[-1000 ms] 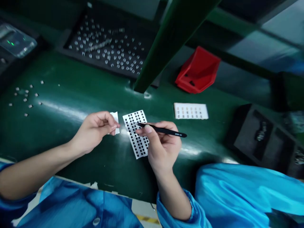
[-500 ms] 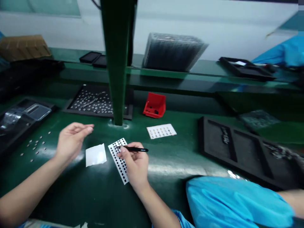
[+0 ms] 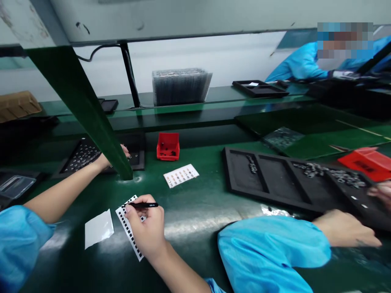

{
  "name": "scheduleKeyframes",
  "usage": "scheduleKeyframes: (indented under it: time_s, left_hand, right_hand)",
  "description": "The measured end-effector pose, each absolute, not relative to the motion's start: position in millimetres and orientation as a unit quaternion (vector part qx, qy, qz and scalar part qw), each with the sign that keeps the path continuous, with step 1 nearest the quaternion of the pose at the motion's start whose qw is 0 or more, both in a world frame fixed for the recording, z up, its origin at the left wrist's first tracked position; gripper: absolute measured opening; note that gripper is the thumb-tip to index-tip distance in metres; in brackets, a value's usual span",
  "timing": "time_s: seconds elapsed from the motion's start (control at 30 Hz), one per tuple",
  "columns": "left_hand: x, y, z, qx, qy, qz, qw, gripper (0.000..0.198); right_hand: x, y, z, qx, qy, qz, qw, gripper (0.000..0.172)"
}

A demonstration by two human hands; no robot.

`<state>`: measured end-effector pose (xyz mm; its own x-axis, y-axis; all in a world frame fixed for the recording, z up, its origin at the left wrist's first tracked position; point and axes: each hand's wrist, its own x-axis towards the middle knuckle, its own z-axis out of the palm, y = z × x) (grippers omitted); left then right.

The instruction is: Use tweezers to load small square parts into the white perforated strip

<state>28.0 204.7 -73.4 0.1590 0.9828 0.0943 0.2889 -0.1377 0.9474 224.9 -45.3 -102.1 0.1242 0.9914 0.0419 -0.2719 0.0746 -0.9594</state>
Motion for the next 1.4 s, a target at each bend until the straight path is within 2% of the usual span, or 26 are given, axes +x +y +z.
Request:
scheduleKeyframes:
  time_s: [0.2,0.37,0.5,0.63,0.77,0.9,1.03,1.1,1.17,1.3,1.33,1.4]
  left_hand:
    - [27,244,-95,0.676,0.469,0.214,0.526,0.046]
    - [42,275,-107,0.704,0.457,0.099,0.534,0.027]
    - [59,280,-110,0.714,0.461,0.09,0.52,0.025]
    - [59,265,-98,0.703,0.464,0.185,0.506,0.03]
    - [37,235,-68,0.644,0.474,0.388,0.458,0.041]
    - [4,185,-41,0.529,0.491,0.597,0.35,0.029]
    - [-8,88,-37,0.483,0.478,0.681,0.275,0.019]
    - [1,27,-43,0.552,0.463,0.648,0.246,0.014]
    - [17,-28,-53,0.698,0.453,0.513,0.21,0.007]
    - [53,-95,-80,0.89,0.281,0.32,0.162,0.013]
    - [61,-102,-87,0.909,0.267,0.286,0.145,0.013]
    - [71,-109,-101,0.929,0.271,0.219,0.124,0.026]
  right_hand:
    - [226,-40,-106,-0.445,-0.412,0.506,0.613,0.021]
    - [227,-39,-107,-0.448,-0.41,0.502,0.616,0.021]
    - [229,-36,-106,-0.452,-0.41,0.498,0.617,0.024]
    - [229,-35,-106,-0.45,-0.406,0.496,0.622,0.03]
    - [235,-32,-103,-0.448,-0.394,0.494,0.632,0.032]
    - [250,-25,-94,-0.451,-0.378,0.493,0.641,0.034]
    - [269,-24,-84,-0.457,-0.389,0.495,0.628,0.043]
    - [278,-30,-81,-0.459,-0.443,0.502,0.584,0.039]
    - [287,-40,-79,-0.472,-0.489,0.512,0.525,0.034]
    - [305,-69,-83,-0.526,-0.522,0.499,0.448,0.037]
    - [310,-77,-85,-0.536,-0.525,0.496,0.436,0.038]
    - [319,-91,-89,-0.552,-0.52,0.499,0.419,0.038]
